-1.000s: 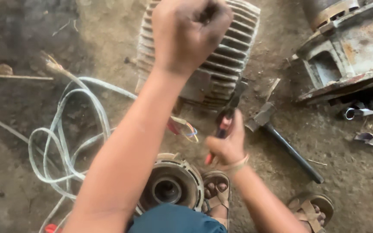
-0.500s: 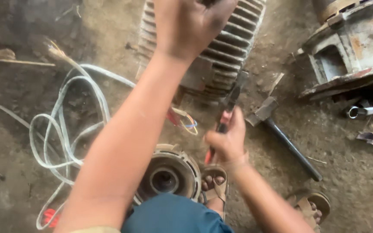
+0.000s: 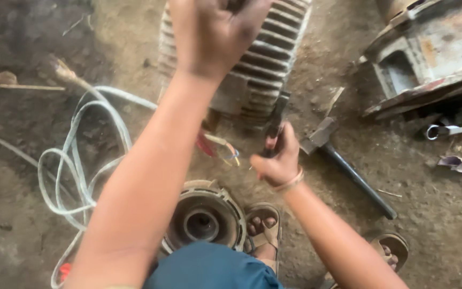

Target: The person kneels on the ground working on an electric motor body, holding the finned motor casing steady with one hand while using pliers and then a hammer with the other hand to pry and strike components on the motor. The person continues prying at the motor assembly with the pliers throughout the clip.

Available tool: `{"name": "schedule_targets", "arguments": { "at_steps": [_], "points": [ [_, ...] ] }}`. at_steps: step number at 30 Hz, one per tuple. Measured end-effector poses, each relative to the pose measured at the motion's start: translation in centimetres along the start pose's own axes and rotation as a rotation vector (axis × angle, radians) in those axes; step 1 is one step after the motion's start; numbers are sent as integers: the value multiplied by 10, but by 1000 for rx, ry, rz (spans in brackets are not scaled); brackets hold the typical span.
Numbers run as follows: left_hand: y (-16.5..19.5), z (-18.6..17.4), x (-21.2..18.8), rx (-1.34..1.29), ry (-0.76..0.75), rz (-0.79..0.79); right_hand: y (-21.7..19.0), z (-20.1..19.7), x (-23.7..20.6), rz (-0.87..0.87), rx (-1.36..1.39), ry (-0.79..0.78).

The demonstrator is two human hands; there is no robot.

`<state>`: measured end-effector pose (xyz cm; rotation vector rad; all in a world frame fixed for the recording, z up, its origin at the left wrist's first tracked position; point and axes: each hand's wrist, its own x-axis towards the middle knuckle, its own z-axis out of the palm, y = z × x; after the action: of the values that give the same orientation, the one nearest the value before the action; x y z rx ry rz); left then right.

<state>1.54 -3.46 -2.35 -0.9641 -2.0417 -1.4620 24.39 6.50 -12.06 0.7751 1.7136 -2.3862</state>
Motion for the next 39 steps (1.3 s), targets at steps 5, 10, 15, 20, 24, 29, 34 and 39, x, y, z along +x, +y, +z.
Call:
{"name": "schedule_targets", "arguments": {
  "at_steps": [5,10,15,20,24,29,34,39],
  "points": [
    [8,-1,2,87,-29,-81,-6,22,-35,9,208,62],
    [9,0,0,23,-67,-181,-1,32,-50,151,246,128],
    [7,-3,-3,-27,-102,-73,-14,12,-44,188,-13,57],
    [5,-1,0,28,-122,-86,-34,-23,-34,-366,-715,-183],
    [7,-3,-1,98,-131,2,-31,-61,-37,-157,-793,-314],
    [5,-3,-5,161,-177,-52,5,-120,-79,-81,-1000,-425],
    [1,0,-7,273,-175,-62,37,-155,-90,69,-1396,-437],
    [-15,-10,-25,470,-259,-19,21,-173,-41,-248,-1611,-270]
  ]
}}
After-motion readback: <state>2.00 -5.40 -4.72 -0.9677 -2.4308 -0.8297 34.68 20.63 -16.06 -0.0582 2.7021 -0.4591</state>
